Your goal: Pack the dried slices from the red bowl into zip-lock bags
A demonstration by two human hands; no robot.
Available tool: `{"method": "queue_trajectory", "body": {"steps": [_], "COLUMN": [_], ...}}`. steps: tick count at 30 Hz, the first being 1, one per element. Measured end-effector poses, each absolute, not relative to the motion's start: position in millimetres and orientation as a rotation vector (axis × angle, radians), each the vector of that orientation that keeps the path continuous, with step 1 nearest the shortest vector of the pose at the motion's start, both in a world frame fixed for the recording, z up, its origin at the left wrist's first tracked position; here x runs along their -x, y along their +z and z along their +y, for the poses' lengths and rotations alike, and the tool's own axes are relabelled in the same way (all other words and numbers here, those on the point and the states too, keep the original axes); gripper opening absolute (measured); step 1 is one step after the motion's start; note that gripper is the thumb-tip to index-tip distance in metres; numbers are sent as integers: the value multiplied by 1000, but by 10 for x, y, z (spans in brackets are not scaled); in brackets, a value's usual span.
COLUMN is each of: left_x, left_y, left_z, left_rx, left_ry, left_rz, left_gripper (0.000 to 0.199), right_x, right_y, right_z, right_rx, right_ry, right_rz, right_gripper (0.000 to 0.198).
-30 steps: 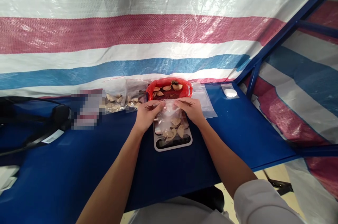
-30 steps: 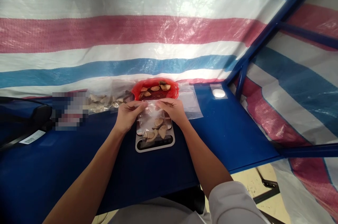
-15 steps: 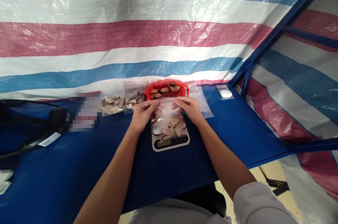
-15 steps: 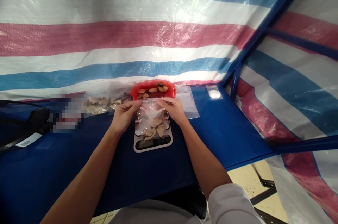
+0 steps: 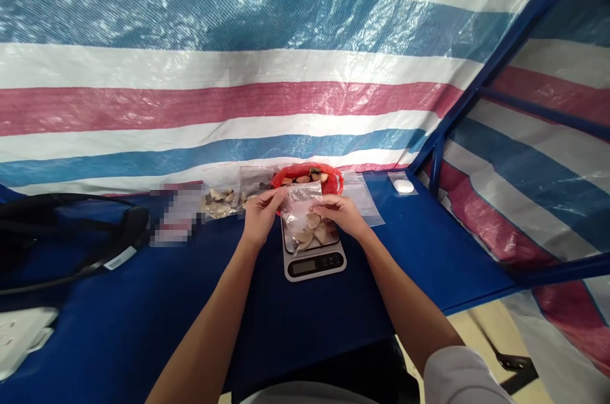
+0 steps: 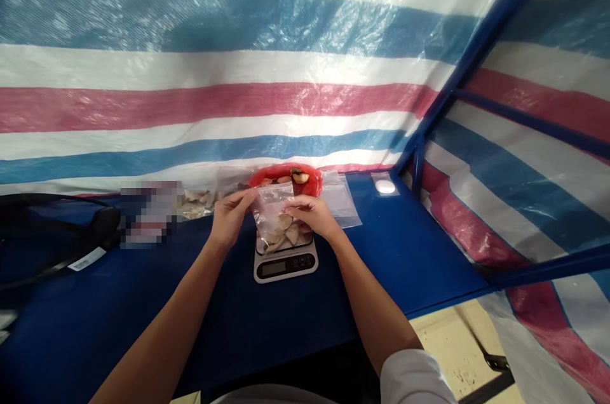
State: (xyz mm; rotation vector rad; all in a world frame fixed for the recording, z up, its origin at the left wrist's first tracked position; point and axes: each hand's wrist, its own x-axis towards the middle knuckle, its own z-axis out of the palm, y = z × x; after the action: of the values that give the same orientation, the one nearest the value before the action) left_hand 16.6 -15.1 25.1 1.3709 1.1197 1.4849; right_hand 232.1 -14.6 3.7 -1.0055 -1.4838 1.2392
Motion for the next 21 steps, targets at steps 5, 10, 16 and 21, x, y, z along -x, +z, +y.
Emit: {"method": "queue_trajectory", "body": {"steps": [5,10,16,21], "left_x": [221,767,1182,1302], "left_y": [409,497,292,100], "left_z": [-212,-140,83,140], "left_rx": [-1747,-2255,-2587,-2618], "left_ry": [1351,1350,1114,946], "left_rz": [1258,1479,1691,1788], "left_gripper": [41,35,40,41], "right_x": [-2160,-1964,-1553,-1154], "right_y": [71,176,387,499], "right_z": [-122,-48,278,587], "right_rx": [1009,1018,893,825], "right_ry": [1187,1216,1284,1407], "right_rz": [-1450,-1390,-1365,-1320], "right_gripper": [31,32,36,36]}}
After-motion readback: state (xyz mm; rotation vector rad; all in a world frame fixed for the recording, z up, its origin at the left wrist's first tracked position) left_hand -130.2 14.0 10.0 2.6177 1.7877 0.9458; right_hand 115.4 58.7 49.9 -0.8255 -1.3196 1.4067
